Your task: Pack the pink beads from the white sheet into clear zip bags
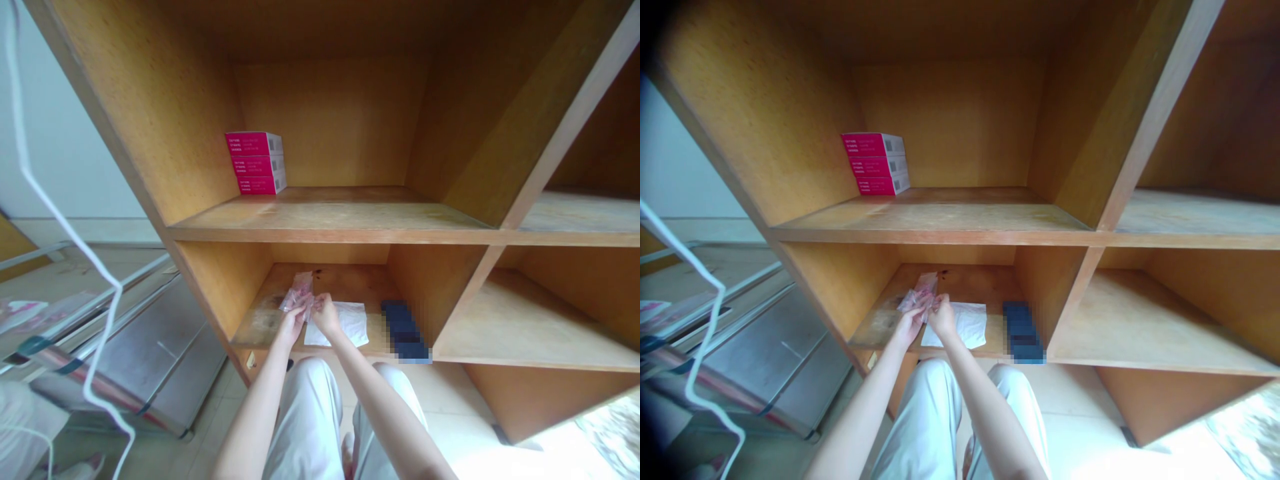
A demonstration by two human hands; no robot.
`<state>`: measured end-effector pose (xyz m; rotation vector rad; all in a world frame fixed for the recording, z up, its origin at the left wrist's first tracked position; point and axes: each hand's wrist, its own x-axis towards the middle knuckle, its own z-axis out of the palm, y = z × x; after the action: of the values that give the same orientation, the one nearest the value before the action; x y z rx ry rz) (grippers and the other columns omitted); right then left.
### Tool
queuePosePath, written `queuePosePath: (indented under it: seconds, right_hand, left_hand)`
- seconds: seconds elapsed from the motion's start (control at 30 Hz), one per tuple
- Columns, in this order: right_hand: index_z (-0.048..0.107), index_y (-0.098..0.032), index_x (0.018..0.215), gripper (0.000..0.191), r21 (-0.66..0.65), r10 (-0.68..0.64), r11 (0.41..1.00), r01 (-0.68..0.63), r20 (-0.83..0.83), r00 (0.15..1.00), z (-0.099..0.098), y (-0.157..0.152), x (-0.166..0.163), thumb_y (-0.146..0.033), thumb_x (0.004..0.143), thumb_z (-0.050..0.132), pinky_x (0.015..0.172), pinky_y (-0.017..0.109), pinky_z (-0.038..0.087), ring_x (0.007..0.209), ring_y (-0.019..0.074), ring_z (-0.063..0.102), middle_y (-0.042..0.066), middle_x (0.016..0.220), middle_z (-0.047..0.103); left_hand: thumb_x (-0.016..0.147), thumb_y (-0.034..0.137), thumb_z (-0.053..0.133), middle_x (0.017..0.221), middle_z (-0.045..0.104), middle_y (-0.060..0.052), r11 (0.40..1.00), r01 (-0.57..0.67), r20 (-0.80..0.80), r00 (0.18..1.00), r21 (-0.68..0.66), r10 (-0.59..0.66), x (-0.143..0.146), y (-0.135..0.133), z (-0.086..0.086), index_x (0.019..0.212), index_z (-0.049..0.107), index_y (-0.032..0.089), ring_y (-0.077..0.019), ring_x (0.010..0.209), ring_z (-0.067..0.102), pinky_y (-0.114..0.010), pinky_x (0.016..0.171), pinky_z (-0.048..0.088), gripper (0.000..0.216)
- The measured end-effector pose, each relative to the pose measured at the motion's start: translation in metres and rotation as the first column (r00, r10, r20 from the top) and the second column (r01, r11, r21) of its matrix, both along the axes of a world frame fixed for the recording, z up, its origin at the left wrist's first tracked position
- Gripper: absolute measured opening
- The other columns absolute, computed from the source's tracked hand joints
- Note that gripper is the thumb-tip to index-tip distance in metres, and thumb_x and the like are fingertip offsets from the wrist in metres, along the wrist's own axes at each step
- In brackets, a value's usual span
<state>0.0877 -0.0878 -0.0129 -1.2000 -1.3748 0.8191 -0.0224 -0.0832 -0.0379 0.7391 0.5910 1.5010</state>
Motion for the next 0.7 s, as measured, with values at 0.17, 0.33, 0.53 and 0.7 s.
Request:
queuePosePath:
  seconds: [0.17, 0.33, 0.53, 0.7]
  right_hand:
    - [0.047, -0.019, 0.082, 0.019, 0.08, 0.003, 0.997, 0.008, -0.125, 0.992, -0.003, 0.004, 0.005, -0.014, 0.064, 0.042, 0.063, 0.027, 0.044, 0.068, 0.0153, 0.057, 0.002, 0.074, 0.058]
    - [0.053, -0.019, 0.086, 0.02, 0.137, 0.006, 0.99, 0.015, -0.151, 0.988, 0.001, 0.001, 0.018, -0.016, 0.069, 0.042, 0.065, 0.03, 0.046, 0.072, 0.0175, 0.057, 0.004, 0.078, 0.06]
    - [0.054, -0.018, 0.086, 0.017, 0.199, -0.031, 0.978, 0.061, -0.153, 0.988, 0.003, -0.002, 0.025, -0.02, 0.074, 0.042, 0.071, 0.032, 0.045, 0.078, 0.0187, 0.057, 0.007, 0.084, 0.06]
    - [0.054, -0.018, 0.087, 0.018, 0.152, -0.006, 0.988, 0.039, -0.209, 0.978, 0.001, -0.005, 0.029, -0.025, 0.077, 0.04, 0.062, 0.029, 0.045, 0.066, 0.0162, 0.057, 0.006, 0.081, 0.061]
  left_hand:
    - [0.075, 0.023, 0.053, 0.104, 0.063, -0.01, 0.995, 0.047, 0.053, 0.998, -0.092, -0.042, -0.002, -0.002, 0.006, 0.106, 0.054, 0.016, -0.0204, 0.1, 0.057, -0.033, 0.087, 0.044, 0.032]
    - [0.077, 0.023, 0.051, 0.1, 0.064, -0.012, 0.982, 0.04, 0.025, 0.999, -0.185, -0.036, -0.001, -0.001, 0.007, 0.105, 0.057, 0.012, -0.0208, 0.096, 0.059, -0.032, 0.083, 0.047, 0.031]
    - [0.078, 0.02, 0.05, 0.101, 0.064, -0.012, 0.981, 0.066, 0.033, 0.998, -0.184, -0.061, -0.001, -0.003, 0.007, 0.108, 0.056, 0.012, -0.0204, 0.094, 0.06, -0.034, 0.086, 0.045, 0.032]
    - [0.078, 0.031, 0.048, 0.089, 0.067, -0.013, 0.981, 0.08, 0.062, 0.996, -0.175, -0.07, -0.003, -0.006, 0.012, 0.093, 0.062, 0.008, -0.0224, 0.083, 0.063, -0.037, 0.08, 0.047, 0.03]
